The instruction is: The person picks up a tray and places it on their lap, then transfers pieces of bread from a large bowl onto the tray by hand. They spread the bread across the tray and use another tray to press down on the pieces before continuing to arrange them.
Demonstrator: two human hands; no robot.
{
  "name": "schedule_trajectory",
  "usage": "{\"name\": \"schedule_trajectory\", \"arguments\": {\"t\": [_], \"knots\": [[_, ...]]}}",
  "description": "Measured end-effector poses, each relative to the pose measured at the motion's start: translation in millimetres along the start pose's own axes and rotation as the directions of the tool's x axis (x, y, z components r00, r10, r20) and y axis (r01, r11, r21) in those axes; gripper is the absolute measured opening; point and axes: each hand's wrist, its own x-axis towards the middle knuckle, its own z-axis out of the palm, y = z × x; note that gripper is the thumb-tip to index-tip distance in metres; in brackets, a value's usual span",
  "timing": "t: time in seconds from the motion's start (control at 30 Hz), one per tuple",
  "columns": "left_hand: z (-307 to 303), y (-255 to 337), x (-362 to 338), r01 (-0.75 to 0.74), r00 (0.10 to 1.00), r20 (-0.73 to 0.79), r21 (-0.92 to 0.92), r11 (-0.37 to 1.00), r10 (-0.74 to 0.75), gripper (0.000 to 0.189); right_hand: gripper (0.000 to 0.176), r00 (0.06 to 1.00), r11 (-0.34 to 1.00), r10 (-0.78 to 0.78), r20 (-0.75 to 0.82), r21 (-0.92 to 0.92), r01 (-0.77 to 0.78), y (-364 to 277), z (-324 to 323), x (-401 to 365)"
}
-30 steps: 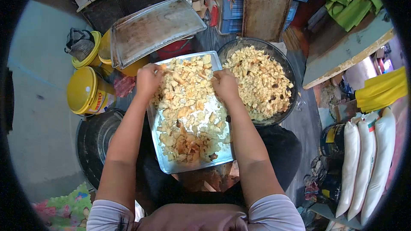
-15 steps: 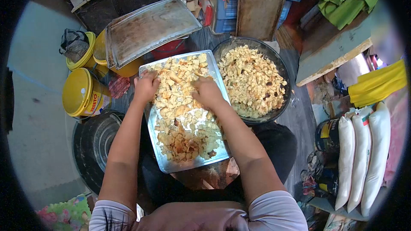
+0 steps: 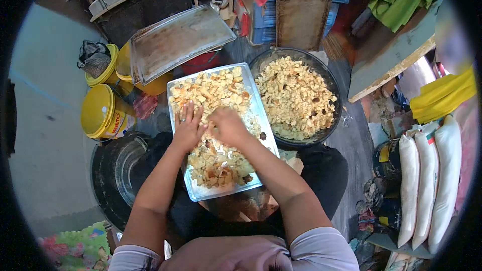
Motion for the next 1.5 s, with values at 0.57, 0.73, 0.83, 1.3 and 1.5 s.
{"name": "schedule_trajectory", "arguments": {"t": [0.57, 0.73, 0.83, 1.3, 1.5], "knots": [[3, 28, -85, 0.036, 0.995, 0.089, 0.028, 0.999, -0.039, 0.068, 0.089, 0.865, 0.85, 0.496, -0.073, -0.166, -0.501, -3, -13, -125], [7, 20, -68, 0.087, 0.996, -0.011, -0.044, 0.995, -0.088, 0.065, 0.069, 0.919, 0.925, 0.35, -0.181, -0.086, -0.37, 20, 13, -102], [5, 20, -64, 0.116, 0.992, -0.026, -0.13, 0.985, -0.12, 0.063, 0.052, 0.89, 0.942, 0.336, -0.307, 0.091, -0.324, 29, 12, -83], [0, 10, -45, 0.233, 0.967, -0.096, -0.03, 0.972, -0.235, 0.066, 0.054, 0.986, 0.947, 0.134, -0.101, -0.278, -0.157, 1, 21, -54], [-5, 16, -49, 0.06, 0.998, -0.005, 0.059, 0.996, -0.06, 0.07, 0.051, 0.978, 0.961, 0.203, -0.05, -0.183, -0.208, -14, 5, -36]]}}
